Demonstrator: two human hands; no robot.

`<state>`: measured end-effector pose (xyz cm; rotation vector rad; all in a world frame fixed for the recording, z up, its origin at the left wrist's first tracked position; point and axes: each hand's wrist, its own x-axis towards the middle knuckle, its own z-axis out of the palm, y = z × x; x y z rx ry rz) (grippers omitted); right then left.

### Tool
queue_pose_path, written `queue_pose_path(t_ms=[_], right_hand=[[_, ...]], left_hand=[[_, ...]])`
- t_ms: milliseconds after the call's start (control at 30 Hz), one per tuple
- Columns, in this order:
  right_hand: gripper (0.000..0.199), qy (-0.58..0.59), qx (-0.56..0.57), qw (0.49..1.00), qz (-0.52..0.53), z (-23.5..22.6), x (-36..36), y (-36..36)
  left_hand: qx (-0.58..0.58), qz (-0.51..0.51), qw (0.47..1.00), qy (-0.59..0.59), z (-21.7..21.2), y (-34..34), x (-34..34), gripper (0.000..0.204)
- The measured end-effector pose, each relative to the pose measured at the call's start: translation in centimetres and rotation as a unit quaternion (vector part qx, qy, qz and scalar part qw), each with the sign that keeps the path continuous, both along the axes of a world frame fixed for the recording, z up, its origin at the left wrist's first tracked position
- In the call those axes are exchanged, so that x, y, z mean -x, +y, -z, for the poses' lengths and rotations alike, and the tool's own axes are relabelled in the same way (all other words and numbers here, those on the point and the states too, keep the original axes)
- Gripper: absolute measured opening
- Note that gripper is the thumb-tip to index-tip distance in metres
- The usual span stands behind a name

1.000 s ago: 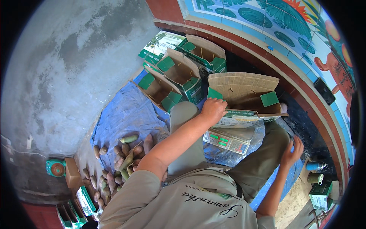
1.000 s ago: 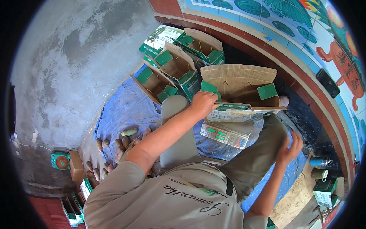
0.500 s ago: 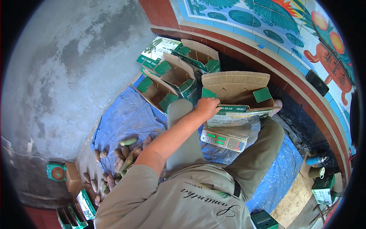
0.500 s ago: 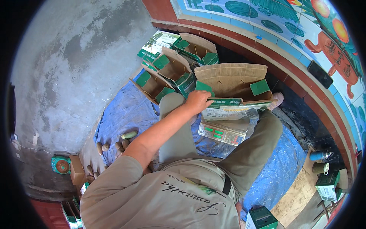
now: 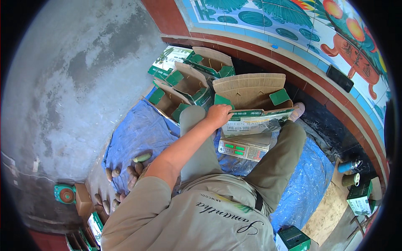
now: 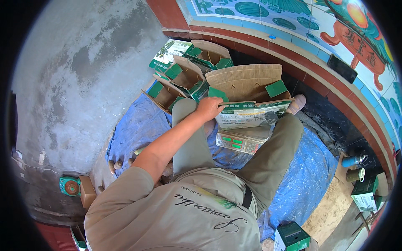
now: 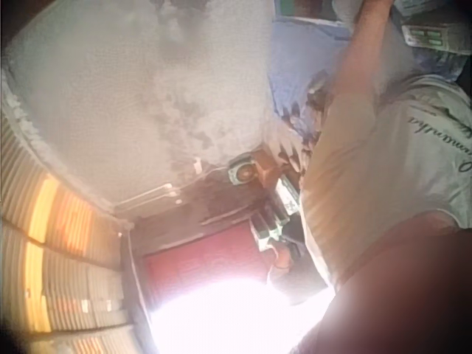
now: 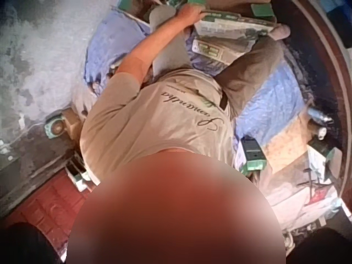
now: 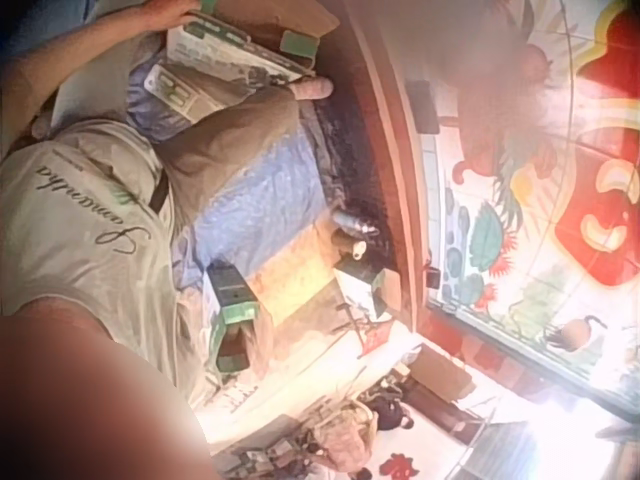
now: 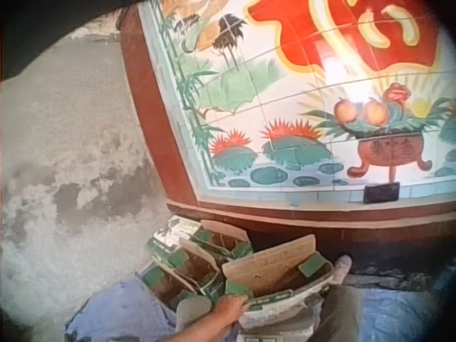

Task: Picking up vegetables from the floor, weighing them on a scale, and packing them into cardboard boxes.

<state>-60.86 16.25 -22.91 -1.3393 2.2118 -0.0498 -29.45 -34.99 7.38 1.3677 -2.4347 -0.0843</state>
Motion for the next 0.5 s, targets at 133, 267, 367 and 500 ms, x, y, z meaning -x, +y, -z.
queue_pose_path(t_ms=[133,267,367,500], right_hand=[[0.047,-0.014,-0.009,1.000,0.008,-0.4,-0.9,0.5],[0.047,-0.024,-0.020,0.999,0.015,-0.6,-1.0,1.2],[0.047,-0.031,-0.029,0.999,0.014,-0.6,-0.8,1.5],[0.047,-0.041,-0.039,0.998,0.012,-0.5,-0.4,1.7]], left_hand=[[0.004,-0.009,1.000,0.004,-0.2,0.1,0.0,0.018],[-0.002,-0.013,1.000,-0.005,-0.5,0.5,0.1,0.018],[-0.007,-0.020,1.000,-0.008,-0.5,0.5,0.1,0.018],[0.002,-0.004,1.000,-0.012,0.0,0.6,-0.2,0.019]])
